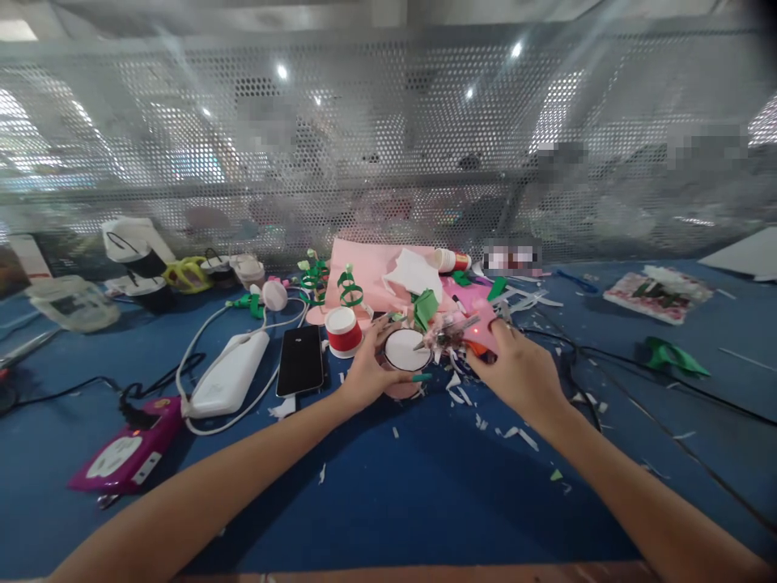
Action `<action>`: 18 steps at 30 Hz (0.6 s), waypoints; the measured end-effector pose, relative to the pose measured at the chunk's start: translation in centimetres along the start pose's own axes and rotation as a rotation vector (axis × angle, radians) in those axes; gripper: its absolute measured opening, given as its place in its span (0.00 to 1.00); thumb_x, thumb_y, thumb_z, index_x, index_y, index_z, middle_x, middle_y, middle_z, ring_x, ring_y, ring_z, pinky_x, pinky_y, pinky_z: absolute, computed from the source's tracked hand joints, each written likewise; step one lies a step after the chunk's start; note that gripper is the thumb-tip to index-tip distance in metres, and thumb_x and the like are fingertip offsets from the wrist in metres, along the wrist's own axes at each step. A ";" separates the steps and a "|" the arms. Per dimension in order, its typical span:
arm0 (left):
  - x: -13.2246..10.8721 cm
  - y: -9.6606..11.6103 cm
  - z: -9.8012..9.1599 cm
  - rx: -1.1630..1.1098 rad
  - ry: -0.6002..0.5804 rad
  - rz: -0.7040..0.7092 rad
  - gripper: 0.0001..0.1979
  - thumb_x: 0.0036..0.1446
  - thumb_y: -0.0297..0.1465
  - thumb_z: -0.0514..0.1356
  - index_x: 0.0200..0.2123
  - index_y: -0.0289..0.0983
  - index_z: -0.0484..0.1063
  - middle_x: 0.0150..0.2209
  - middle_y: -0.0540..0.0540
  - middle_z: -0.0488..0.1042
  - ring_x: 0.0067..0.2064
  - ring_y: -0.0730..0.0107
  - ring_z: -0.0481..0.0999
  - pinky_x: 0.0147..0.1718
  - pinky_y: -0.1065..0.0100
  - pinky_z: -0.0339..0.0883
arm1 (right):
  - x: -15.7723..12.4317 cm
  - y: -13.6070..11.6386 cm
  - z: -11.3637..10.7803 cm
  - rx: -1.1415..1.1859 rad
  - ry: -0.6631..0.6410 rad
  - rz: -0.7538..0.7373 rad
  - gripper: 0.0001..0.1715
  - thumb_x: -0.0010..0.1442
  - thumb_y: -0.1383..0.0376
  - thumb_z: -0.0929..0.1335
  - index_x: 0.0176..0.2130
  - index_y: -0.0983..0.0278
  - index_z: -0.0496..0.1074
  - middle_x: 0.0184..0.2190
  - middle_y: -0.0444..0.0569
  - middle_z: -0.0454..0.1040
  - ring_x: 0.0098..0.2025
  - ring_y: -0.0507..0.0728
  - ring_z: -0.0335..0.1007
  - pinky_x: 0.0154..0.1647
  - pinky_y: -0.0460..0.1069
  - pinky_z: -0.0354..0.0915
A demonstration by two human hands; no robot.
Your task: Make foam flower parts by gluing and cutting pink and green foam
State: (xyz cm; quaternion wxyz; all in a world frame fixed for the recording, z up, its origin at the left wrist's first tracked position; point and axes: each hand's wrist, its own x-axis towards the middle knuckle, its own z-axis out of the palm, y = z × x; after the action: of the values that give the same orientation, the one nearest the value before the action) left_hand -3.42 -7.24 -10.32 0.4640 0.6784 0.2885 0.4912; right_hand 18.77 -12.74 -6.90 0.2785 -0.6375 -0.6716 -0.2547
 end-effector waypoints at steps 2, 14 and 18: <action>0.0 0.0 0.0 -0.013 -0.003 0.008 0.50 0.32 0.27 0.72 0.58 0.42 0.51 0.60 0.35 0.60 0.61 0.52 0.58 0.59 0.47 0.53 | -0.1 -0.4 0.0 -0.011 0.037 -0.057 0.13 0.54 0.58 0.64 0.37 0.65 0.65 0.30 0.52 0.74 0.27 0.57 0.69 0.23 0.47 0.54; 0.0 -0.3 0.1 -0.022 0.010 0.027 0.48 0.32 0.26 0.72 0.57 0.41 0.53 0.59 0.36 0.61 0.61 0.53 0.58 0.60 0.46 0.51 | 0.2 0.2 0.2 -0.045 0.160 -0.081 0.13 0.58 0.61 0.63 0.38 0.68 0.67 0.28 0.53 0.73 0.28 0.57 0.69 0.23 0.47 0.56; 0.1 -0.2 0.2 -0.086 0.027 0.005 0.48 0.31 0.26 0.72 0.56 0.40 0.55 0.59 0.35 0.60 0.61 0.52 0.58 0.60 0.46 0.51 | 0.1 -0.1 -0.2 -0.003 0.120 -0.136 0.12 0.59 0.66 0.61 0.40 0.70 0.68 0.29 0.55 0.74 0.29 0.57 0.70 0.25 0.47 0.58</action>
State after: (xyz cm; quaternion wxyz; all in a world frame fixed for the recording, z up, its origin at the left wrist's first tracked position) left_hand -3.15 -7.15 -10.50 0.4874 0.6521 0.2716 0.5132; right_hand 18.65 -12.80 -6.72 0.2994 -0.5745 -0.6951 -0.3119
